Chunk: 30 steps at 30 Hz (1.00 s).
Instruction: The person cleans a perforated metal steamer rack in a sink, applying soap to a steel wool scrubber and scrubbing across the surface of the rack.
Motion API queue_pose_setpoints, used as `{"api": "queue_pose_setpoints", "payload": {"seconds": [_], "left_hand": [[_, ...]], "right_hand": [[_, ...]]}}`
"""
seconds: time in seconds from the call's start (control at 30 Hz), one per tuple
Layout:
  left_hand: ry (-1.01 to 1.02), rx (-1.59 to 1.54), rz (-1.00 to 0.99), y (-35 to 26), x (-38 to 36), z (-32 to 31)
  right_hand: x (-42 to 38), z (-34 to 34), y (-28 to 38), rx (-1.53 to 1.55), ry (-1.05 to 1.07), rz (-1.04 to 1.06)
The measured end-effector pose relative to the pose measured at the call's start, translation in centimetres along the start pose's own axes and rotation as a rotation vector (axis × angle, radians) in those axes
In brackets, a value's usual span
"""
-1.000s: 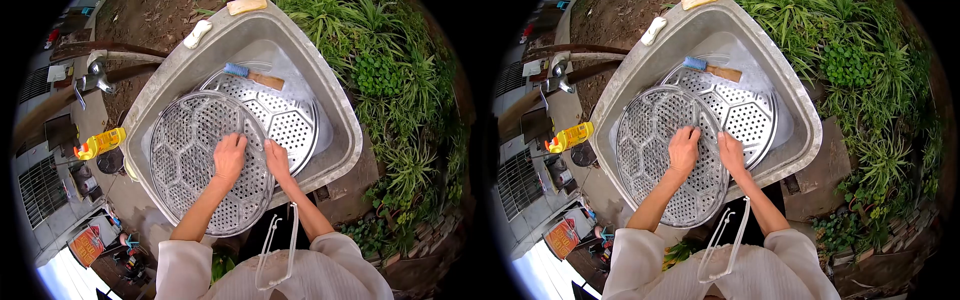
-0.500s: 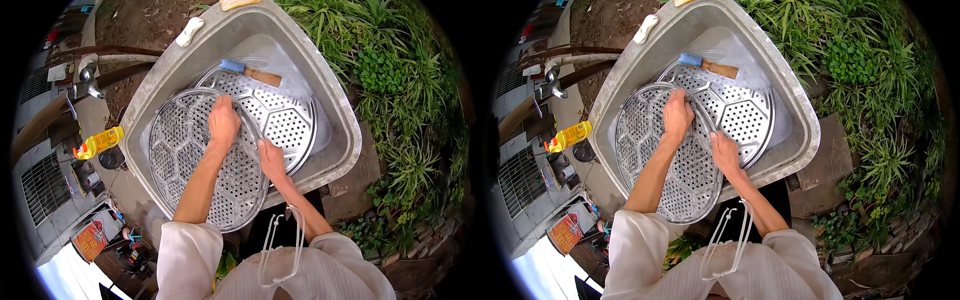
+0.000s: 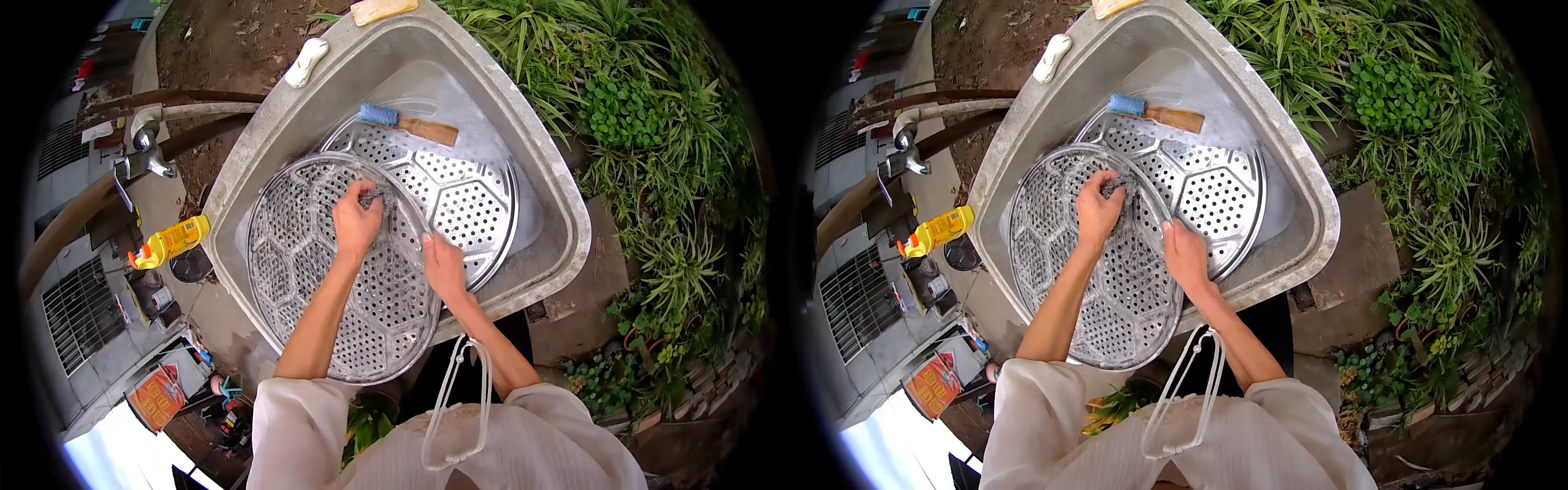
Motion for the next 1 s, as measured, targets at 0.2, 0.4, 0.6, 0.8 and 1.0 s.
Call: {"api": "queue_pose_setpoints", "payload": {"seconds": [0.2,0.4,0.6,0.8,1.0], "left_hand": [[0.065,-0.009,0.182,1.2,-7.9,0.4],[0.045,0.124,0.177,-0.1,0.7,-1.0],[0.242,0.13,0.211,0.7,-4.8,-0.8],[-0.057,0.229,0.07,-2.4,2.7,-0.8],[0.171,-0.14,-0.352,-7.1,-7.7,-1.4]], "right_hand": [[0.2,0.2,0.4,0.039,0.018,-0.046],[-0.3,0.1,0.4,-0.009,0.023,-0.007],[0.1,0.4,0.5,0.035,-0.002,-0.022],[0.0,1.1,1.3,-0.037,-0.033,0.056],[0.0,0.7,0.6,0.098,-0.019,-0.068]]}}
Point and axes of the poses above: each hand's wrist, its own x-axis towards the middle knuckle, its own z-axis out of the back of the hand, y = z × x, the point moved 10 cm from there along x, towards the middle knuckle, and after that the axes turned 5 degrees about x, right-handed, at the moved point
